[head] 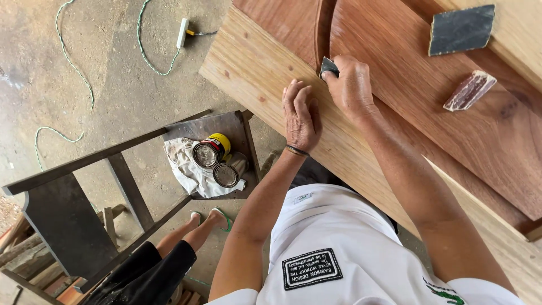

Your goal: The person sands the surface of a wooden door using a sanding block. They work on the flat panels and the raised frame, moving the block back and forth to smooth the wood. The person occasionally switches hands and adjusts their position to reach different areas of the door.

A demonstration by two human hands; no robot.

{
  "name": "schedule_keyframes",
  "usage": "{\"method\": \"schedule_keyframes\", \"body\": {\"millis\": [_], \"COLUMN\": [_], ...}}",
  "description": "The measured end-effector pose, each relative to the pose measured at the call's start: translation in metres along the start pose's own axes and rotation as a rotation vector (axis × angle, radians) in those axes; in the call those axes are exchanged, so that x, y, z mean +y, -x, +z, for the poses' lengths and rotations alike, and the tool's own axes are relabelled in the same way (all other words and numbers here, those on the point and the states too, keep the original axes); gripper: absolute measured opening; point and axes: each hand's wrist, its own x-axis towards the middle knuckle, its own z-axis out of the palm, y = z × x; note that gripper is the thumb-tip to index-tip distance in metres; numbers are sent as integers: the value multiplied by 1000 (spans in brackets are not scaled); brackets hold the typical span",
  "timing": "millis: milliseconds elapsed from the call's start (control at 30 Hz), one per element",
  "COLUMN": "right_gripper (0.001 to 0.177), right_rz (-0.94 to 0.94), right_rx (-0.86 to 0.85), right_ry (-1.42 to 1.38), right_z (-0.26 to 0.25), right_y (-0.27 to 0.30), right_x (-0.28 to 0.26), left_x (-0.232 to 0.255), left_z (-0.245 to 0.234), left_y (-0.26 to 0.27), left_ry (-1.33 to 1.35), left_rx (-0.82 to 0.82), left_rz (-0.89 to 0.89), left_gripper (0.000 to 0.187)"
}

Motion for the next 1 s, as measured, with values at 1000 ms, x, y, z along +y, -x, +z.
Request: {"method": "schedule_keyframes", "body": {"millis": [1000], "right_gripper": [9], "right_rz": [25], "right_rx": [-220], "right_ry": [-29], "right_z": [-24], "right_y": [0], "right_x": [-20], "left_x": [-7], "left_z": [-2], "left_y": [2], "left_ry": [-17], "left_rx": [-38], "left_rz": [-43], "left_gripper": [35]}}
